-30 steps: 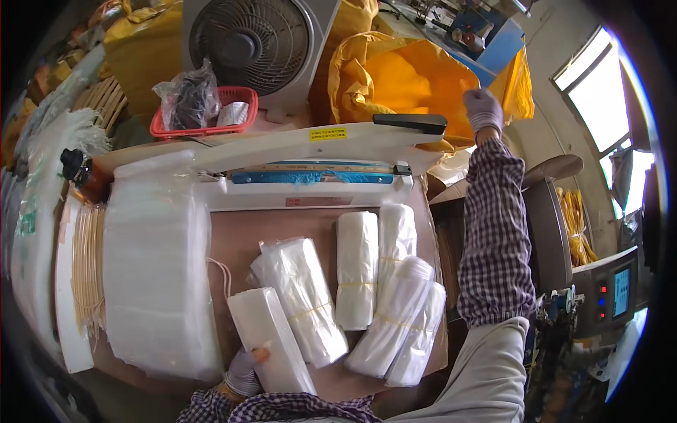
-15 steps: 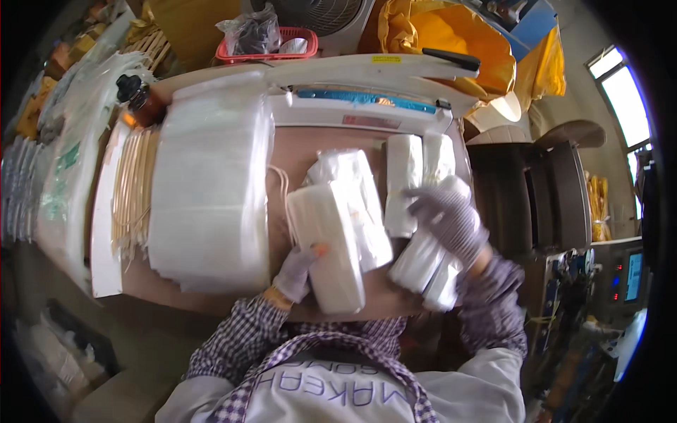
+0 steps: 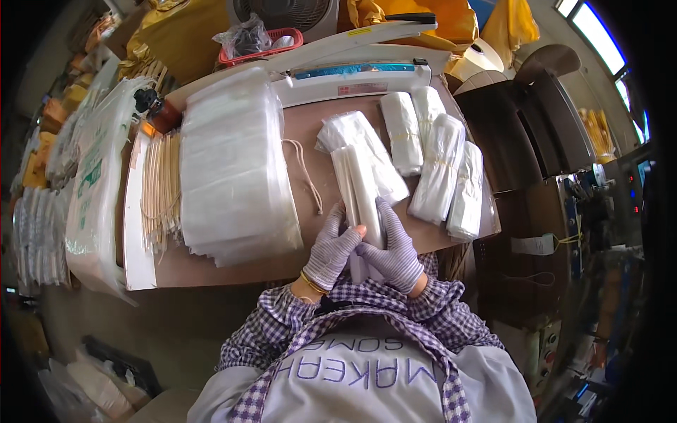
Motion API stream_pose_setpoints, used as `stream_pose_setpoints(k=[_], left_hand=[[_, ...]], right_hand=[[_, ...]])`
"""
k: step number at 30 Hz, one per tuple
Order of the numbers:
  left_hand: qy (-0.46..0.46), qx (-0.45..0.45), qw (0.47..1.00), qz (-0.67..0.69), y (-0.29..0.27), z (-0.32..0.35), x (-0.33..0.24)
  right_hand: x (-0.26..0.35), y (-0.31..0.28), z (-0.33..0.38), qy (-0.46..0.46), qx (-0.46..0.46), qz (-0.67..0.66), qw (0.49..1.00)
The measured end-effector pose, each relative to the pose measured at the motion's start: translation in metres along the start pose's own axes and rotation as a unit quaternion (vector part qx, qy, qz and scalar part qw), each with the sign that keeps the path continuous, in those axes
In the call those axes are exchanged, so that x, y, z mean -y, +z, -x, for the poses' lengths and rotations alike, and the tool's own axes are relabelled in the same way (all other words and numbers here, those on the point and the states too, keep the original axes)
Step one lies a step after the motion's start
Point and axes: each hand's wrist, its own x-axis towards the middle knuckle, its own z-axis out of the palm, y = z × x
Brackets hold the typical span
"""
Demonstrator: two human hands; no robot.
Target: Organize and pack stacks of white plastic bags into larger bundles at a workstation.
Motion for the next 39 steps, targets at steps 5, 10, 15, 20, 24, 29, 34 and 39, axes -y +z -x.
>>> stream_pose_setpoints(k=[5, 10, 15, 20, 24, 29, 34, 39], left_hand=[[0.015, -0.048, 0.997, -0.059, -0.027, 0.01, 0.008], [-0.085, -0.079, 0.992, 0.051, -0.035, 0.023, -0.019], [-0.1, -0.072, 0.986, 0.112, -0.023, 0.026, -0.038], [-0.112, -0.068, 0.981, 0.142, -0.014, 0.03, -0.043], [-0.118, -0.079, 0.981, 0.135, -0.022, 0.029, -0.038], [-0.125, -0.086, 0.97, 0.19, -0.022, 0.028, -0.046], [-0.073, -0.07, 0.979, 0.179, -0.039, 0.036, -0.042], [-0.058, -0.092, 0.961, 0.256, -0.033, 0.04, -0.071]], right_hand=[[0.007, -0.009, 0.011, 0.11, 0.024, -0.404, 0.908], [-0.016, -0.037, 0.011, 0.195, 0.065, -0.434, 0.877], [-0.008, -0.03, 0.008, 0.201, 0.059, -0.454, 0.866], [-0.016, -0.012, 0.002, 0.129, 0.017, -0.455, 0.881], [-0.03, -0.017, 0.0, 0.215, 0.005, -0.481, 0.85], [-0.024, -0.015, -0.003, 0.249, 0.12, -0.656, 0.703], [-0.031, 0.002, -0.001, 0.219, 0.096, -0.628, 0.741], [-0.018, -0.012, -0.008, 0.261, 0.154, -0.581, 0.756]])
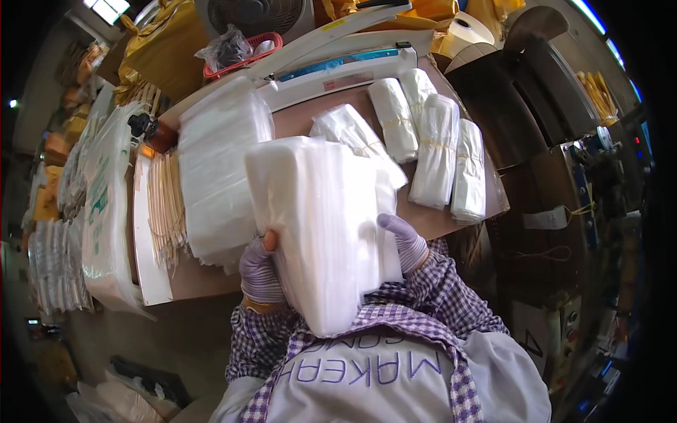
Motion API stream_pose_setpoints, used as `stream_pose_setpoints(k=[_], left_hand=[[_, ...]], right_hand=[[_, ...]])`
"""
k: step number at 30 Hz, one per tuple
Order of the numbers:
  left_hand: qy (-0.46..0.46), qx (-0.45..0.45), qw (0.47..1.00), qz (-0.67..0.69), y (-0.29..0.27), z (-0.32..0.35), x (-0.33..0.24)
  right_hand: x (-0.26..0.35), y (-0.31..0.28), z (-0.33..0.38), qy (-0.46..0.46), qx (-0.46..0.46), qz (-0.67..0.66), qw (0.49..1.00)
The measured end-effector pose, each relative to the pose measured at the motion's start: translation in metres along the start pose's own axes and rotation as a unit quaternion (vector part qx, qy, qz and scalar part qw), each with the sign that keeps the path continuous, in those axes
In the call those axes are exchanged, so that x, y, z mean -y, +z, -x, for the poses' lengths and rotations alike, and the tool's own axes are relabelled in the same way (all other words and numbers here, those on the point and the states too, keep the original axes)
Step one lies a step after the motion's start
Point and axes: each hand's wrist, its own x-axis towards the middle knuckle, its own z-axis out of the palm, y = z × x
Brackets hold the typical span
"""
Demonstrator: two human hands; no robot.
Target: Organize and pack stacks of white plastic bags into larger bundles at a workstation.
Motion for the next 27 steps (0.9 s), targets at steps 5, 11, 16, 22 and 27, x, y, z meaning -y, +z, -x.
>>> stream_pose_setpoints(k=[5, 11, 16, 22, 27], left_hand=[[-0.003, 0.059, 0.995, 0.077, -0.016, -0.005, -0.004], [-0.105, 0.137, 0.975, 0.14, -0.031, -0.039, 0.038], [-0.115, 0.124, 0.971, 0.168, -0.073, -0.075, 0.099], [-0.117, 0.11, 0.969, 0.188, -0.073, -0.082, 0.101], [-0.126, 0.097, 0.97, 0.183, -0.075, -0.088, 0.098]], right_hand=[[0.02, -0.038, -0.006, -0.033, -0.056, 0.157, 0.986], [0.053, -0.02, 0.032, -0.204, -0.029, 0.232, 0.95], [0.06, 0.098, 0.04, -0.27, 0.052, 0.336, 0.901], [0.117, 0.021, 0.083, -0.339, -0.229, 0.526, 0.745], [0.14, 0.02, 0.088, -0.243, -0.189, 0.252, 0.917]])
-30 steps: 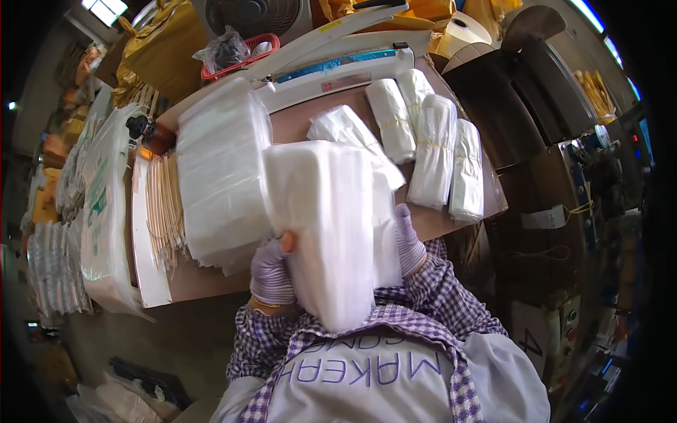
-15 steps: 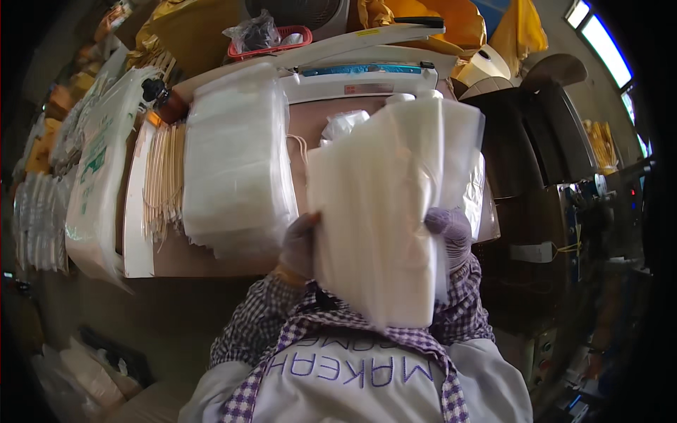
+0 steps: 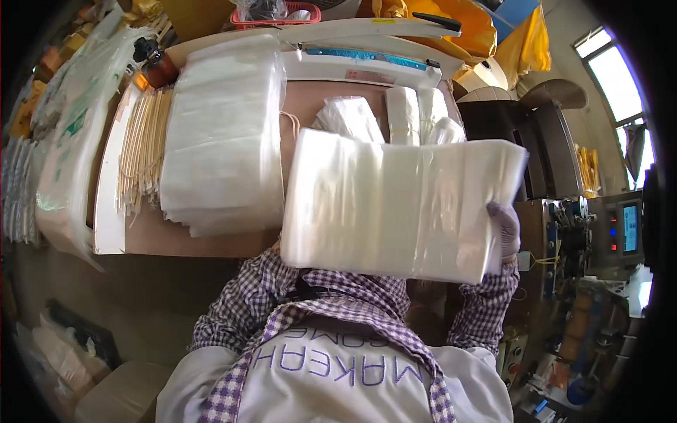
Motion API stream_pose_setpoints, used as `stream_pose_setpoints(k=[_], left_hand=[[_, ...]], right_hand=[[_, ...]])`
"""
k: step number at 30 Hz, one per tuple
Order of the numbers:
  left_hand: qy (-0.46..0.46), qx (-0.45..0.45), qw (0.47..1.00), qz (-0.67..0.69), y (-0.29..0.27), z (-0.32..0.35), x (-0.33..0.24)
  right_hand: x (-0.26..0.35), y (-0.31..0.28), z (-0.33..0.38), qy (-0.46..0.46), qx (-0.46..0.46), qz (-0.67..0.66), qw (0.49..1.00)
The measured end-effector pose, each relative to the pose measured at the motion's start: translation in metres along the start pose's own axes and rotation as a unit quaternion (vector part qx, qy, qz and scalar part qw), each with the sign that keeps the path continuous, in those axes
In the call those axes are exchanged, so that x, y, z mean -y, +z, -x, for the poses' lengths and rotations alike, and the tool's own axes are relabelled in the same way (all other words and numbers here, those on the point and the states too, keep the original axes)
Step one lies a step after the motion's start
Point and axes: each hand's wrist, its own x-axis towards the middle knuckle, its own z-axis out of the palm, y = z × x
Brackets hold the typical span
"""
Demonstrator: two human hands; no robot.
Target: Organize and pack stacks of white plastic bags into larger bundles at a workstation.
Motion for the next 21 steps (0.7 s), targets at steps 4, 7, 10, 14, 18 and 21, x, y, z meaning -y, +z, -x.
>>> stream_pose_setpoints(k=[4, 7, 10, 14, 18, 21], left_hand=[[-0.009, -0.123, 0.987, -0.1, 0.016, -0.004, 0.001], [-0.065, -0.088, 0.994, -0.032, 0.038, 0.006, -0.002], [-0.036, -0.085, 0.988, -0.12, 0.037, 0.005, -0.002], [0.008, -0.113, 0.931, -0.348, 0.037, 0.001, 0.001], [0.059, -0.148, 0.823, -0.545, 0.034, -0.002, 0.003], [0.087, -0.132, 0.821, -0.548, 0.038, 0.01, -0.005]], right_hand=[[-0.026, -0.05, -0.02, 0.075, -0.043, 0.013, 0.996], [-0.052, -0.096, -0.031, 0.084, -0.069, -0.007, 0.994], [-0.062, -0.113, -0.033, 0.091, -0.081, -0.037, 0.992], [-0.059, -0.104, -0.034, 0.114, -0.074, -0.058, 0.989], [-0.049, -0.074, -0.028, 0.103, -0.062, -0.082, 0.989], [-0.046, -0.065, -0.02, 0.052, -0.108, -0.062, 0.991]])
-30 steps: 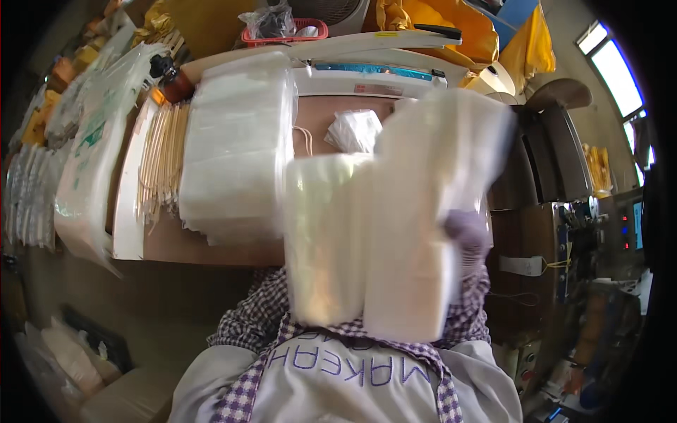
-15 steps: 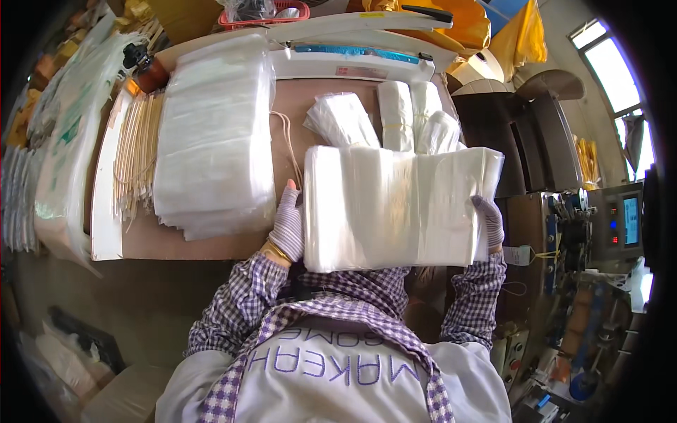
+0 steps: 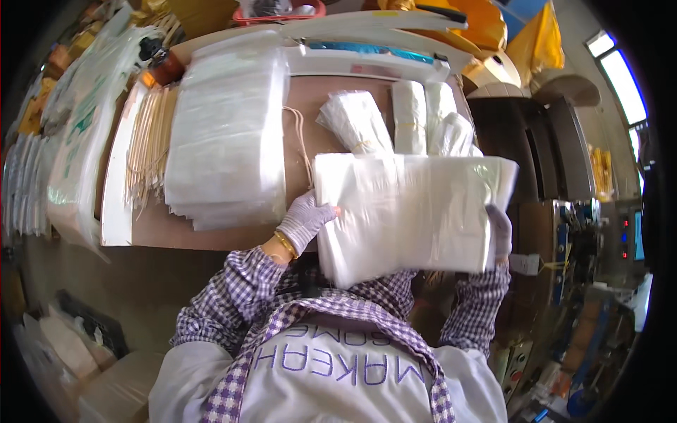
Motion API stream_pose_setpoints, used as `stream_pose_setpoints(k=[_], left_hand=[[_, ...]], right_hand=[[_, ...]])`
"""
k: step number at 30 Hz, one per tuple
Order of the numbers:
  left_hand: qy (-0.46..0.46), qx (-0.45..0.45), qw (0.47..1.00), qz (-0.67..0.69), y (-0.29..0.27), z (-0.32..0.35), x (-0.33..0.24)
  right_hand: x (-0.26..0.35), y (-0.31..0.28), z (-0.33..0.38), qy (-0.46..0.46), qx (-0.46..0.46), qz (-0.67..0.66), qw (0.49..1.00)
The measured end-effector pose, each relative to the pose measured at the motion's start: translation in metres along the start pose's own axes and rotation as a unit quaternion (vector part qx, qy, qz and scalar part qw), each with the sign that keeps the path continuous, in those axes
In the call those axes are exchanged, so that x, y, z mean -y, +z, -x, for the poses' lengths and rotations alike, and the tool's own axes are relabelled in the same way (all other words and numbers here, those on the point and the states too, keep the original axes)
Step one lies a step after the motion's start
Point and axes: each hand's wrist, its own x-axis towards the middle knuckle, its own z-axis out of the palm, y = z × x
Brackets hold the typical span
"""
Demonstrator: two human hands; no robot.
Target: Organize and pack stacks of white plastic bags into larger bundles at a workstation.
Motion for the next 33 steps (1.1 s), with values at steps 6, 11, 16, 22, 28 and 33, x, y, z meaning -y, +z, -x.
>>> stream_pose_setpoints(k=[6, 11, 16, 22, 28, 33], left_hand=[[0.09, 0.011, 0.994, -0.057, -0.098, -0.001, -0.109], [0.205, -0.133, 0.831, -0.5, -0.173, -0.059, -0.254], [0.177, -0.154, 0.667, -0.708, -0.212, -0.134, -0.311], [0.052, -0.082, 0.619, -0.779, -0.224, -0.214, -0.269], [0.115, -0.103, 0.591, -0.792, -0.213, -0.248, -0.206], [0.219, -0.149, 0.609, -0.748, -0.202, -0.249, -0.193]], right_hand=[[0.013, 0.08, 0.046, -0.036, 0.126, -0.001, 0.991], [-0.057, 0.119, 0.012, -0.427, 0.373, 0.327, 0.756], [-0.115, 0.266, 0.048, 0.143, 0.325, 0.056, 0.933], [-0.178, 0.333, 0.049, 0.284, 0.304, -0.125, 0.901], [-0.19, 0.336, 0.04, 0.508, 0.436, -0.022, 0.743], [-0.118, 0.33, 0.026, -0.026, 0.78, 0.199, 0.593]])
